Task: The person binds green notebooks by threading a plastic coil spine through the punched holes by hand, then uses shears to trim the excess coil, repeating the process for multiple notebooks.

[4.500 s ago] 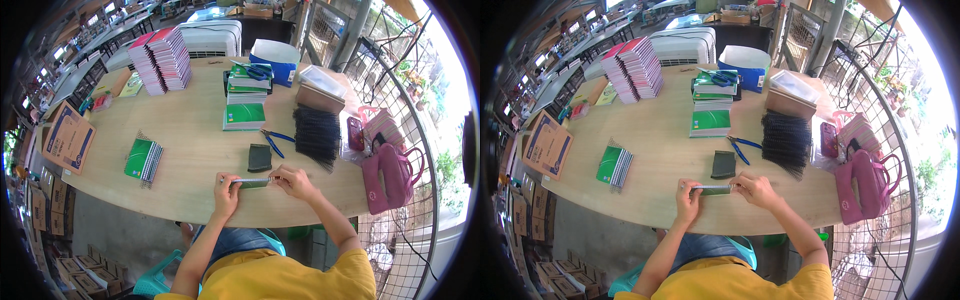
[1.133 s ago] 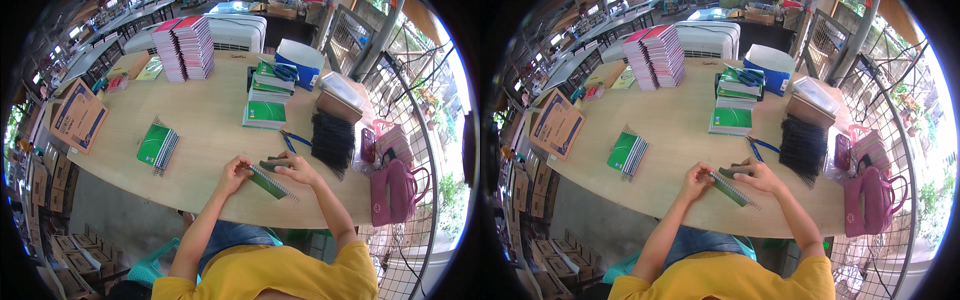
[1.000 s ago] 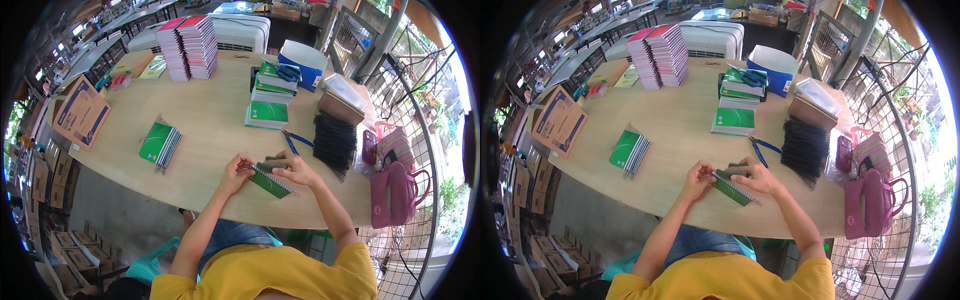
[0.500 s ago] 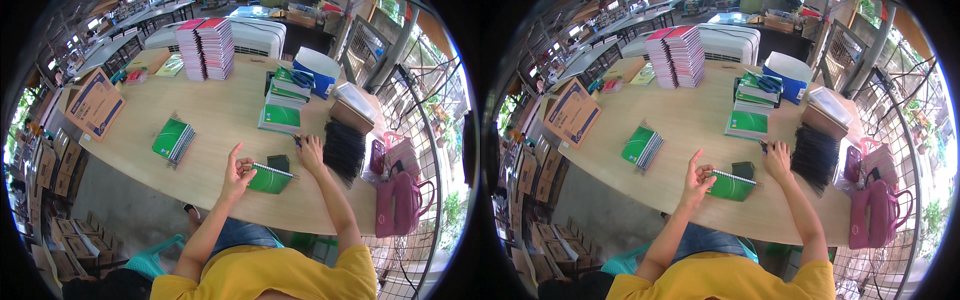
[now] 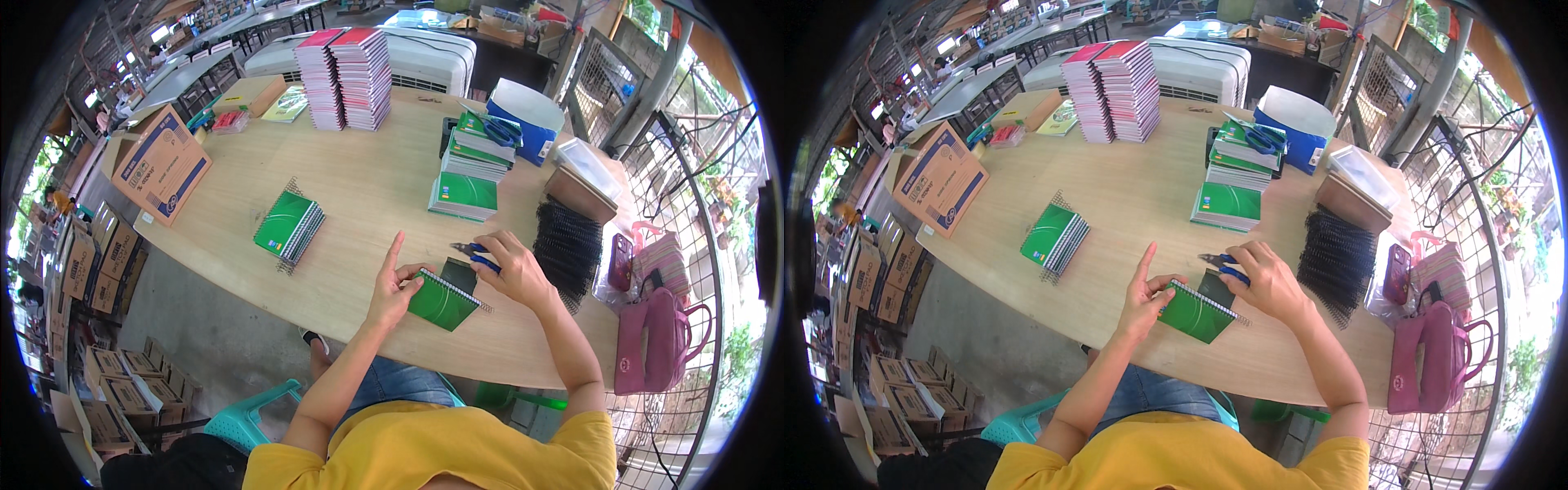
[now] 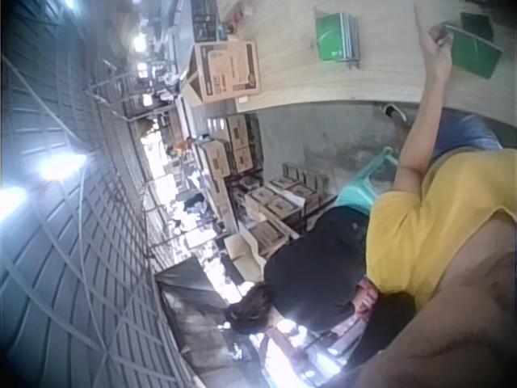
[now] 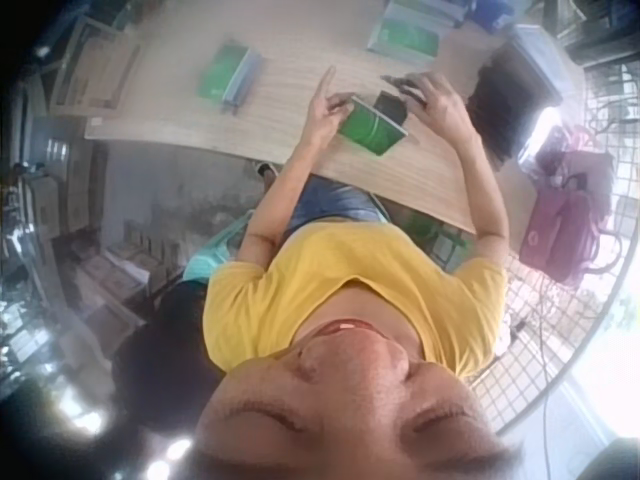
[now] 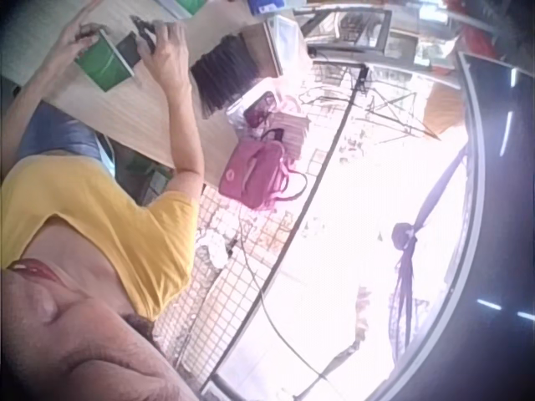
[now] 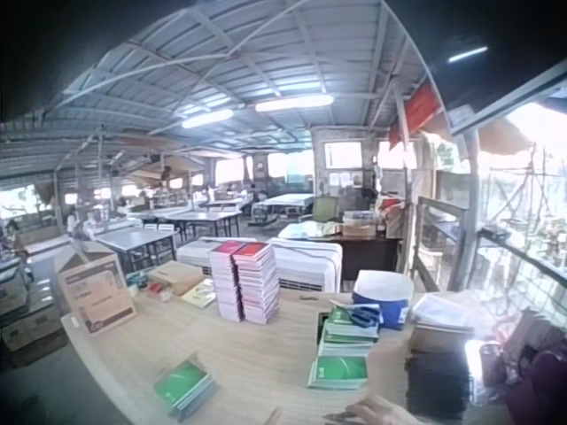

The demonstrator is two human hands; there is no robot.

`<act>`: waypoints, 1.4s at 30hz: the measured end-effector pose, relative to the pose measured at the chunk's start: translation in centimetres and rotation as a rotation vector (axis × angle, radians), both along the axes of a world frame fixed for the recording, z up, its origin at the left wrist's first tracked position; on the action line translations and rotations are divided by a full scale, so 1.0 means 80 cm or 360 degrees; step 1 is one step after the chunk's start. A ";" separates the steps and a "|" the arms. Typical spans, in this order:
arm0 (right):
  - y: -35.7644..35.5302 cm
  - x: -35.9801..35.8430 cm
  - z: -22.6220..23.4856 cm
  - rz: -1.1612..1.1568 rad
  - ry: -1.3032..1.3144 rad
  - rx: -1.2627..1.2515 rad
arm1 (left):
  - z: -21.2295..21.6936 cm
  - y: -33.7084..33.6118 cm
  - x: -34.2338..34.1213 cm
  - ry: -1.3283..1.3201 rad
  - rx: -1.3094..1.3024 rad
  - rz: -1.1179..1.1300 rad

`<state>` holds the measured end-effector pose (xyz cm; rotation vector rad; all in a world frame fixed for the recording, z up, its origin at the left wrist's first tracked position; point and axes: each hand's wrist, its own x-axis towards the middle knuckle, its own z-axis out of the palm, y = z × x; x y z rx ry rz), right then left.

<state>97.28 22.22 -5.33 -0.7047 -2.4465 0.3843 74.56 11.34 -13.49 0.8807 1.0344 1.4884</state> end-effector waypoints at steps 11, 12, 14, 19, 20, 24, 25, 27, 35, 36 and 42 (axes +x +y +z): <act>-0.005 -0.024 0.036 0.0192 -0.0390 0.0760 | 0.012 -0.004 0.000 0.0123 -0.0004 0.0024; -0.005 -0.026 0.037 0.0204 -0.0399 0.0795 | 0.016 -0.004 0.001 0.0114 -0.0002 0.0016; -0.006 -0.031 0.039 0.0226 -0.0417 0.0868 | 0.015 -0.005 0.001 0.0135 0.0011 0.0045; -0.006 -0.039 0.043 0.0296 -0.0377 0.0961 | -0.004 -0.003 -0.004 0.0122 0.0016 0.0104; -0.005 -0.039 0.043 0.0309 -0.0373 0.0986 | -0.001 -0.003 -0.003 0.0120 -0.0001 0.0100; -0.003 -0.041 0.043 0.0357 -0.0412 0.1022 | 0.010 -0.005 -0.002 0.0120 -0.0014 0.0085; -0.002 -0.042 0.042 0.0362 -0.0404 0.1039 | 0.011 -0.006 -0.002 0.0122 -0.0003 0.0080; -0.001 -0.044 0.042 0.0380 -0.0404 0.1077 | 0.015 -0.007 -0.002 0.0134 -0.0022 0.0082; 0.002 -0.043 0.035 0.0470 -0.0432 0.1253 | 0.020 -0.006 -0.001 0.0246 -0.0132 0.0108; 0.002 -0.044 0.034 0.0472 -0.0454 0.1261 | 0.019 -0.006 -0.002 0.0260 -0.0136 0.0105; -0.003 -0.050 0.034 0.0343 -0.0507 0.0431 | 0.003 -0.008 -0.004 0.0404 -0.0047 0.0213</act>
